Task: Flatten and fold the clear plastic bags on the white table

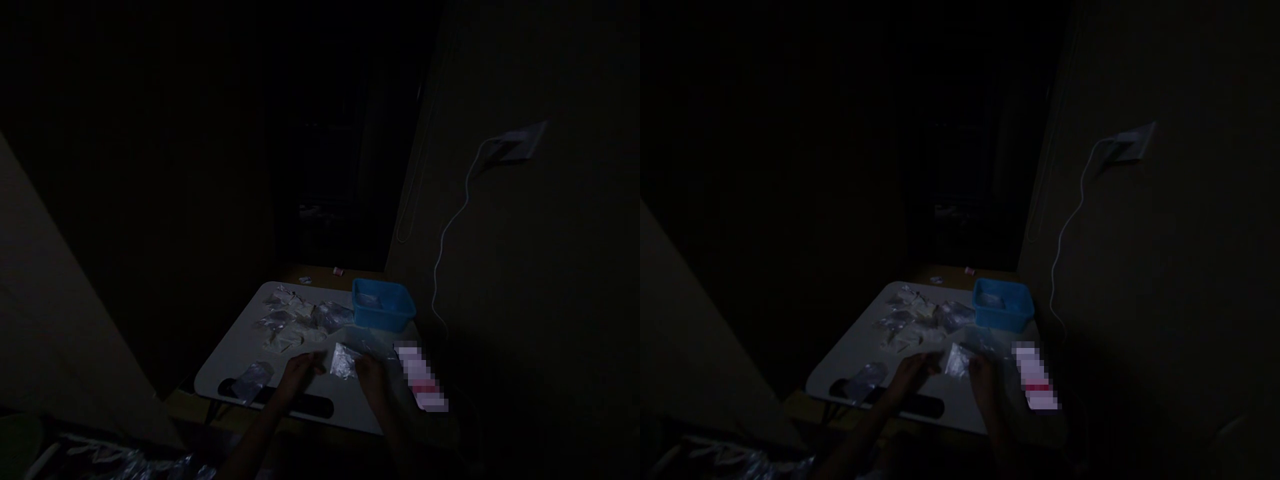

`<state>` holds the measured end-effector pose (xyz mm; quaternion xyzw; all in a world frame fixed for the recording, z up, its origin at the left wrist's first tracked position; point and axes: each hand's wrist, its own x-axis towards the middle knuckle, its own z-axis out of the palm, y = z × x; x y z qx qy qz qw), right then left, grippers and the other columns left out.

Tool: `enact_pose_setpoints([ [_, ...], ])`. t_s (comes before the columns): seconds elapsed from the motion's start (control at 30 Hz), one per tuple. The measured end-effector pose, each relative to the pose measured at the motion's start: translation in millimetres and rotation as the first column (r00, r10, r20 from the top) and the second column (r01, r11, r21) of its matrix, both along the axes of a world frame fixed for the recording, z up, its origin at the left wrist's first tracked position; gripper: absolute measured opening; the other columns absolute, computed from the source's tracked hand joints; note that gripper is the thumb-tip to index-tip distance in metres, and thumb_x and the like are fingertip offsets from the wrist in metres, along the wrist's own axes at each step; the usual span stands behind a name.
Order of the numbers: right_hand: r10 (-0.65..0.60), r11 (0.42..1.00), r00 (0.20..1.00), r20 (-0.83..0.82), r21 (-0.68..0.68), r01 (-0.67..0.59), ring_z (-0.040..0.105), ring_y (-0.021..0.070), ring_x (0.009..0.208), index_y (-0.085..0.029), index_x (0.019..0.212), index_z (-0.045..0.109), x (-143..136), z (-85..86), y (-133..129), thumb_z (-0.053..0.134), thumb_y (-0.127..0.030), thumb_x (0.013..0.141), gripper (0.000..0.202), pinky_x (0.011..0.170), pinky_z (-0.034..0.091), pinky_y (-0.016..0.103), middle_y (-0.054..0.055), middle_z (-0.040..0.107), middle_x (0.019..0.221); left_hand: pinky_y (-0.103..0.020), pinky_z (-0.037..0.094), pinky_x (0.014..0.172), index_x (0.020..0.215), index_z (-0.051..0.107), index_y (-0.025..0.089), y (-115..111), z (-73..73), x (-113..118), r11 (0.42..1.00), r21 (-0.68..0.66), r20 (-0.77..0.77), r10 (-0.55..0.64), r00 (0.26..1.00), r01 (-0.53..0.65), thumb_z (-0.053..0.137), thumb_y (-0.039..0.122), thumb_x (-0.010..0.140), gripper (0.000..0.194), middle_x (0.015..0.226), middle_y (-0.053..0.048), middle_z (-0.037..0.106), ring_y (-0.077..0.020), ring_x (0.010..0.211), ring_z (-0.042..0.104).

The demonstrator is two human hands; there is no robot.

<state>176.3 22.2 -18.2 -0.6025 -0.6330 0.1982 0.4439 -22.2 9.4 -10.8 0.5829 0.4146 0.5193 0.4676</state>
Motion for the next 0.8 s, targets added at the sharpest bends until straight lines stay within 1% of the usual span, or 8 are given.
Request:
enact_pose_setpoints([
  [0.2, 0.061, 0.998, 0.971, 0.231, -0.006, -0.061, 0.059, 0.0182, 0.064, -0.018, 0.068, 0.063, -7.3, 26.7, -4.7, 0.038, -0.025, 0.072, 0.026, 0.06, 0.042, 0.026, 0.007, 0.065, 0.068, -0.031, 0.042, 0.078, 0.053, 0.06, 0.015, -5.8, 8.4, 1.0, 1.0, 0.023, -0.036, 0.02, 0.999, -0.019, 0.036, 0.054, 0.078, 0.053, 0.067, -0.007, 0.066, -0.0202, 0.074, 0.06],
  [0.3, 0.116, 0.993, 0.98, 0.165, -0.004, -0.117, 0.059, 0.0168, 0.065, -0.02, 0.071, 0.061, -0.2, 39.4, -2.2, 0.037, -0.028, 0.073, 0.026, 0.058, 0.042, 0.024, 0.006, 0.065, 0.072, -0.029, 0.044, 0.07, 0.051, 0.059, 0.015, -6.2, 8.5, 4.7, 0.997, 0.02, -0.112, 0.075, 0.991, -0.073, 0.032, 0.055, 0.079, 0.055, 0.062, -0.007, 0.065, -0.0194, 0.067, 0.06],
  [0.4, 0.114, 0.993, 0.993, 0.041, 0.039, -0.115, 0.057, 0.0163, 0.061, -0.02, 0.066, 0.058, 12.3, 52.6, 9.3, 0.04, -0.033, 0.07, 0.023, 0.056, 0.041, 0.024, 0.004, 0.064, 0.067, -0.027, 0.044, 0.058, 0.059, 0.063, 0.014, -1.1, 9.9, 9.5, 0.99, 0.035, -0.339, 0.138, 0.931, -0.134, 0.031, 0.051, 0.079, 0.053, 0.062, -0.006, 0.066, -0.0184, 0.06, 0.06],
  [0.47, 0.079, 0.994, 0.997, -0.017, 0.077, -0.078, 0.053, 0.0156, 0.055, -0.02, 0.056, 0.054, 25.2, 64.5, 22.7, 0.043, -0.037, 0.066, 0.023, 0.052, 0.04, 0.025, 0.002, 0.06, 0.057, -0.027, 0.045, 0.06, 0.073, 0.066, 0.015, 6.0, 15.8, 13.8, 0.984, 0.134, -0.503, 0.173, 0.847, -0.121, 0.033, 0.045, 0.08, 0.045, 0.072, -0.006, 0.068, -0.019, 0.067, 0.061],
  [0.53, 0.05, 0.994, 0.997, -0.059, 0.101, -0.044, 0.049, 0.0143, 0.051, -0.02, 0.048, 0.049, 41.7, 78.7, 40.6, 0.046, -0.041, 0.064, 0.026, 0.05, 0.038, 0.024, 0.001, 0.055, 0.05, -0.029, 0.045, 0.068, 0.084, 0.066, 0.017, 16.2, 24.2, 18.9, 0.95, 0.307, -0.624, 0.245, 0.742, -0.057, 0.033, 0.035, 0.081, 0.037, 0.083, -0.007, 0.067, -0.0196, 0.076, 0.061],
  [0.63, 0.021, 0.994, 0.997, -0.078, 0.108, -0.013, 0.047, 0.0124, 0.05, -0.019, 0.05, 0.048, 67.7, 99.7, 75.3, 0.045, -0.044, 0.066, 0.03, 0.047, 0.037, 0.024, -0.001, 0.052, 0.049, -0.037, 0.039, 0.084, 0.096, 0.062, 0.016, 35.7, 29.4, 25.3, 0.832, 0.554, -0.7, 0.444, 0.56, 0.032, 0.035, 0.024, 0.079, 0.032, 0.098, -0.01, 0.063, -0.0226, 0.092, 0.056],
  [0.73, -0.006, 0.996, 0.996, -0.094, 0.089, 0.015, 0.046, 0.0111, 0.047, -0.017, 0.051, 0.048, 85.7, 114.2, 113.3, 0.046, -0.042, 0.072, 0.032, 0.045, 0.039, 0.024, -0.001, 0.05, 0.049, -0.045, 0.03, 0.092, 0.112, 0.052, 0.013, 55.8, 14.9, 25.8, 0.735, 0.678, -0.692, 0.625, 0.36, 0.027, 0.041, 0.022, 0.076, 0.039, 0.117, -0.013, 0.052, -0.027, 0.109, 0.045],
  [0.8, -0.027, 0.996, 0.995, -0.094, 0.087, 0.036, 0.049, 0.0104, 0.05, -0.015, 0.059, 0.053, 90.4, 118.3, 134.1, 0.048, -0.039, 0.076, 0.031, 0.049, 0.042, 0.024, -0.001, 0.053, 0.056, -0.046, 0.029, 0.092, 0.117, 0.048, 0.015, 66.9, -1.6, 23.6, 0.705, 0.705, -0.694, 0.662, 0.284, 0.077, 0.041, 0.022, 0.077, 0.042, 0.121, -0.012, 0.049, -0.0271, 0.113, 0.041],
])
